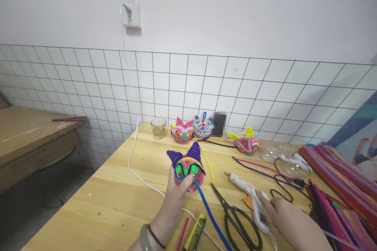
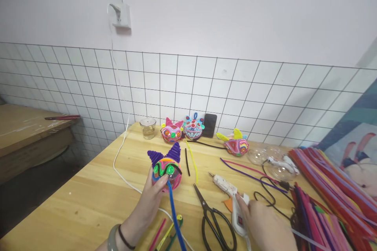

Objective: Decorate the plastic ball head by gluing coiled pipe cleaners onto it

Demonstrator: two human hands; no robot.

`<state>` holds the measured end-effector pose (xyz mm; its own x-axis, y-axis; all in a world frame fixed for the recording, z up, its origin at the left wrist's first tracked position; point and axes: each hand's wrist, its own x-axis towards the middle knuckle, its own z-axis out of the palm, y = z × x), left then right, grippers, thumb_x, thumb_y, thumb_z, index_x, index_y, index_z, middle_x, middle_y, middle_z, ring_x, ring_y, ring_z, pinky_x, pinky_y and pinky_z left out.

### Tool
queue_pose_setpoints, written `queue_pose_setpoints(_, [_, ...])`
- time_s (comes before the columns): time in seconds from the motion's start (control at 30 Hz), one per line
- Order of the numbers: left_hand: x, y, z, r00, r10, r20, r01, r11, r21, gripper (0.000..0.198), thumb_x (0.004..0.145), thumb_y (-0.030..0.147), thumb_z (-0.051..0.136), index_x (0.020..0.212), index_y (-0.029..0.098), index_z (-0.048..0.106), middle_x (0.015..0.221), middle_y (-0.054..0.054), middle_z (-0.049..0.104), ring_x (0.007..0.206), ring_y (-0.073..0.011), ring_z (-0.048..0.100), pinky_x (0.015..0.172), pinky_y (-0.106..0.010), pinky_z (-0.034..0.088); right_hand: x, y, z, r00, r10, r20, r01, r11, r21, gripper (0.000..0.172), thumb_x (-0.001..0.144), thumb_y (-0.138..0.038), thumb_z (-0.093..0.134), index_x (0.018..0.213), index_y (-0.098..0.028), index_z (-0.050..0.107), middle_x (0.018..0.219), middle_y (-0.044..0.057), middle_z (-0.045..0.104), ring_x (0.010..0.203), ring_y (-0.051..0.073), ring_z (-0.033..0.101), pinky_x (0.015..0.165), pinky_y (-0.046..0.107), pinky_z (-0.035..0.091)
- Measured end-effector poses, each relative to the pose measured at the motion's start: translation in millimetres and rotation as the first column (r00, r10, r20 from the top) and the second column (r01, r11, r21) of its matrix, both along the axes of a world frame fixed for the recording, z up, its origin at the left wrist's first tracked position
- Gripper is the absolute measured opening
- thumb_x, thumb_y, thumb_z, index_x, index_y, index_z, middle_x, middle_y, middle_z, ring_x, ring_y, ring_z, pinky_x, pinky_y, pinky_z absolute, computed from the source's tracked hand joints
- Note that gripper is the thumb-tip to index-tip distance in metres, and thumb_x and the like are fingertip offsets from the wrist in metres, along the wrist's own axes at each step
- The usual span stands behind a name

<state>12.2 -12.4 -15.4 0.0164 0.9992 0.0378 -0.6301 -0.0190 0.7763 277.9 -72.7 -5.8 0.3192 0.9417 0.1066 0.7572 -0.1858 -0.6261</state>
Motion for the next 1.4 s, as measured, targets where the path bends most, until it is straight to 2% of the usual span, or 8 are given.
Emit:
queue_pose_setpoints(0.1, [3,-3,3.4,0.999,-0.009,-0.036,0.010,1.000,0.009,0.052,0.062,0.026,0.082,0.109,0.021,0.060,0.097,-0.007,0.072,0.095,-0.0245,0.066,0.086,-0.035,0.049,-39,-7,27.3,0.948,0.173,-0.266,-0.199,0.977,-0.073,0.044,0.080,-0.058,0.053,0.054,-0.022,0.054,0.048,0.003,0.060,0.048,0.019,0.061,0.050,0.028,0.045])
queue_pose_setpoints(0.17, [5,-6,6.0,0.999,0.015,-0.028,-0.015,1.000,0.015,0.053,0.059,0.023,0.083,0.107,0.021,0.062,0.096,-0.007,0.073,0.094,-0.0247,0.066,0.089,-0.035,0.048,-71,-10,42.9,0.812,0.259,-0.523,-0.355,0.931,-0.089,0.046,0.082,-0.063,0.048,0.066,-0.020,0.057,0.062,0.004,0.068,0.054,0.017,0.065,0.052,0.025,0.047])
queue_pose_setpoints(0.27, [5,-9,7.8,0.998,0.001,-0.070,0.001,1.000,0.031,0.054,0.059,0.020,0.082,0.108,0.021,0.061,0.097,-0.007,0.073,0.094,-0.0245,0.067,0.089,-0.036,0.048,-106,-10,57.4,0.635,0.235,-0.736,-0.510,0.844,-0.170,0.044,0.079,-0.062,0.055,0.083,-0.018,0.059,0.068,0.002,0.070,0.057,0.014,0.068,0.050,0.019,0.046])
queue_pose_setpoints(0.37, [2,-9,6.4,0.987,-0.054,-0.151,0.060,0.997,0.039,0.056,0.060,0.018,0.081,0.111,0.021,0.059,0.100,-0.008,0.072,0.094,-0.0254,0.067,0.087,-0.036,0.049,-117,-2,57.5,0.591,0.216,-0.777,-0.536,0.825,-0.179,0.040,0.074,-0.056,0.062,0.086,-0.018,0.057,0.059,-0.004,0.064,0.045,0.009,0.061,0.043,0.016,0.040])
queue_pose_setpoints(0.5, [0,-6,2.8,0.983,-0.033,-0.183,0.046,0.997,0.065,0.053,0.063,0.020,0.079,0.111,0.020,0.057,0.100,-0.008,0.072,0.094,-0.0247,0.066,0.085,-0.034,0.049,-114,9,45.7,0.673,0.282,-0.684,-0.486,0.865,-0.122,0.028,0.073,-0.044,0.060,0.076,-0.017,0.056,0.045,-0.012,0.047,0.033,0.005,0.043,0.036,0.015,0.034])
queue_pose_setpoints(0.77, [2,-5,1.7,0.970,-0.041,-0.241,0.066,0.993,0.097,0.046,0.069,0.022,0.076,0.110,0.019,0.057,0.100,-0.008,0.071,0.092,-0.0223,0.066,0.083,-0.032,0.049,-109,12,47.7,0.798,0.381,-0.468,-0.469,0.880,-0.083,0.029,0.083,-0.043,0.053,0.072,-0.018,0.062,0.050,-0.008,0.043,0.038,0.006,0.033,0.036,0.017,0.025])
queue_pose_setpoints(1.07, [2,-7,0.8,0.963,-0.106,-0.248,0.130,0.988,0.081,0.051,0.070,0.027,0.075,0.115,0.019,0.053,0.102,-0.008,0.071,0.095,-0.0236,0.066,0.086,-0.034,0.050,-102,11,42.2,0.843,0.532,0.082,-0.538,0.826,0.165,0.023,0.089,-0.023,0.047,0.076,-0.018,0.065,0.069,0.002,0.062,0.065,0.016,0.057,0.062,0.025,0.043])
queue_pose_setpoints(1.4, [2,-5,-2.2,0.957,-0.154,-0.246,0.180,0.980,0.088,0.049,0.071,0.030,0.074,0.114,0.020,0.053,0.109,-0.008,0.069,0.101,-0.0244,0.064,0.088,-0.035,0.049,-97,15,22.3,0.823,0.546,0.156,-0.568,0.790,0.231,0.019,0.095,-0.024,0.045,0.085,-0.019,0.059,0.076,0.003,0.062,0.070,0.018,0.060,0.064,0.028,0.045])
